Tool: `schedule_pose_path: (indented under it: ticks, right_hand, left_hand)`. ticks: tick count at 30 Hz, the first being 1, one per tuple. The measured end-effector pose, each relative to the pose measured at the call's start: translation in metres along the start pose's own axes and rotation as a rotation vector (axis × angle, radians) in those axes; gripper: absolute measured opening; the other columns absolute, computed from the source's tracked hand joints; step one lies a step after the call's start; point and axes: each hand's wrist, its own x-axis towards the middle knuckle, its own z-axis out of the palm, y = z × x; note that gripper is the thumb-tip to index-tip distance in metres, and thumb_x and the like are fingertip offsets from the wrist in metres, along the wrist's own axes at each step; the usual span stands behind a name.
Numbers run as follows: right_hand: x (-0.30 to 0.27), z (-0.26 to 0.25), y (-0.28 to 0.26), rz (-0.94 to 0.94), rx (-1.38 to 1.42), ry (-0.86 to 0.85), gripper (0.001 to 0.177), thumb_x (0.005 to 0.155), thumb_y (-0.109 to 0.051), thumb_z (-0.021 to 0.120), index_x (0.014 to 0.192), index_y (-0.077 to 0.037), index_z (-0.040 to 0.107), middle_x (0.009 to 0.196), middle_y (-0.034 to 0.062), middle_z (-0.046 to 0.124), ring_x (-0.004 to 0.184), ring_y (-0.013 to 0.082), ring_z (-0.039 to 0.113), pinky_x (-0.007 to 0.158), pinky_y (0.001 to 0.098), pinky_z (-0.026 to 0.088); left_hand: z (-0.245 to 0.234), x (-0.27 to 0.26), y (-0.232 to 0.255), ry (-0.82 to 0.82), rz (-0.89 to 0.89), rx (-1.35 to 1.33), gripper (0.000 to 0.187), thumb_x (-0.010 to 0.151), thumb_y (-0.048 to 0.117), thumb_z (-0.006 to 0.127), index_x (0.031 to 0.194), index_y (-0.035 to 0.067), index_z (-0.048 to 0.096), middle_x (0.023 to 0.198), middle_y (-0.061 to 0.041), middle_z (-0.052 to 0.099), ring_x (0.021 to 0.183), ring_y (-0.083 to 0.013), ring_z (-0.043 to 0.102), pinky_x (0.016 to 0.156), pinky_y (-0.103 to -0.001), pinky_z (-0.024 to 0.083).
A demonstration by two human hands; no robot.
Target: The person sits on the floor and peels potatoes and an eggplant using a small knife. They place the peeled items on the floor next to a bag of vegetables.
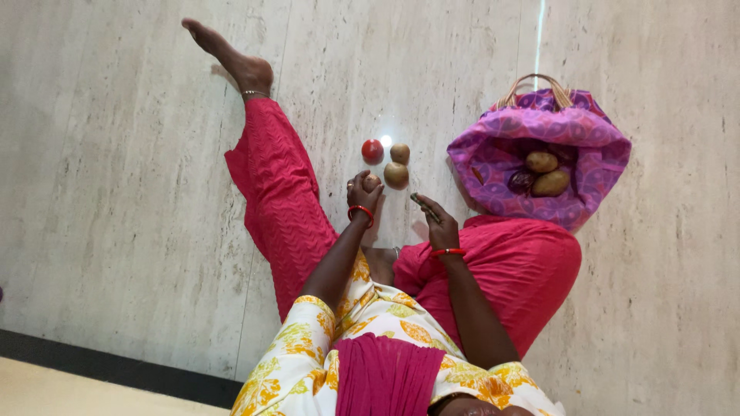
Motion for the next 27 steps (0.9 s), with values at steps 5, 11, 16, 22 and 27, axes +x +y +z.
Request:
schedule_pose_path:
  ticks: [5,11,16,22,27]
  right_hand:
    - [0.003,0.006,0.007,0.008,-0.051,-0.028,0.045,0.097,0.006,0.055,0.136,-0.013,0.067,0.120,0.0053,0.076,0.104,0.0088,0.068,0.092,0.0234,0.052]
    - [0.001,0.012,0.007,0.040,-0.105,-0.042,0.046,0.096,0.006,0.055,0.135,-0.015,0.069,0.117,0.0053,0.078,0.100,0.0113,0.072,0.088,0.0258,0.055]
    - [0.002,0.017,0.012,0.059,-0.092,-0.102,0.046,0.095,0.006,0.055,0.133,-0.016,0.069,0.120,0.0040,0.077,0.100,0.0129,0.073,0.089,0.0276,0.057]
    - [0.000,0.015,0.021,0.004,-0.132,-0.091,0.040,0.094,0.004,0.060,0.127,-0.013,0.073,0.120,0.0073,0.078,0.105,0.0150,0.075,0.090,0.0278,0.058]
    - [-0.008,0.005,-0.003,-0.252,-0.280,-0.013,0.029,0.085,0.006,0.066,0.109,-0.008,0.077,0.122,0.0126,0.075,0.105,0.0200,0.075,0.087,0.0309,0.061]
  left_hand:
    - [-0.007,0.010,0.011,0.015,0.084,0.102,0.058,0.075,0.013,0.084,0.128,0.019,0.062,0.127,-0.017,0.058,0.114,-0.0346,0.061,0.097,-0.045,0.054]
    - [-0.012,-0.004,0.020,-0.084,0.131,0.224,0.057,0.075,0.012,0.083,0.125,0.019,0.058,0.124,-0.019,0.057,0.117,-0.0403,0.054,0.100,-0.050,0.047]
    - [-0.016,-0.001,0.029,-0.050,0.168,0.251,0.048,0.079,0.024,0.084,0.120,0.020,0.060,0.120,-0.018,0.060,0.116,-0.0389,0.055,0.100,-0.051,0.045]
    - [-0.022,-0.001,0.026,-0.028,0.115,0.105,0.043,0.085,0.028,0.080,0.122,0.018,0.060,0.123,-0.021,0.060,0.111,-0.0394,0.061,0.094,-0.048,0.051]
    - [-0.025,0.003,0.020,-0.025,0.043,0.052,0.051,0.084,0.025,0.083,0.126,0.014,0.056,0.123,-0.024,0.057,0.111,-0.0403,0.060,0.092,-0.048,0.052]
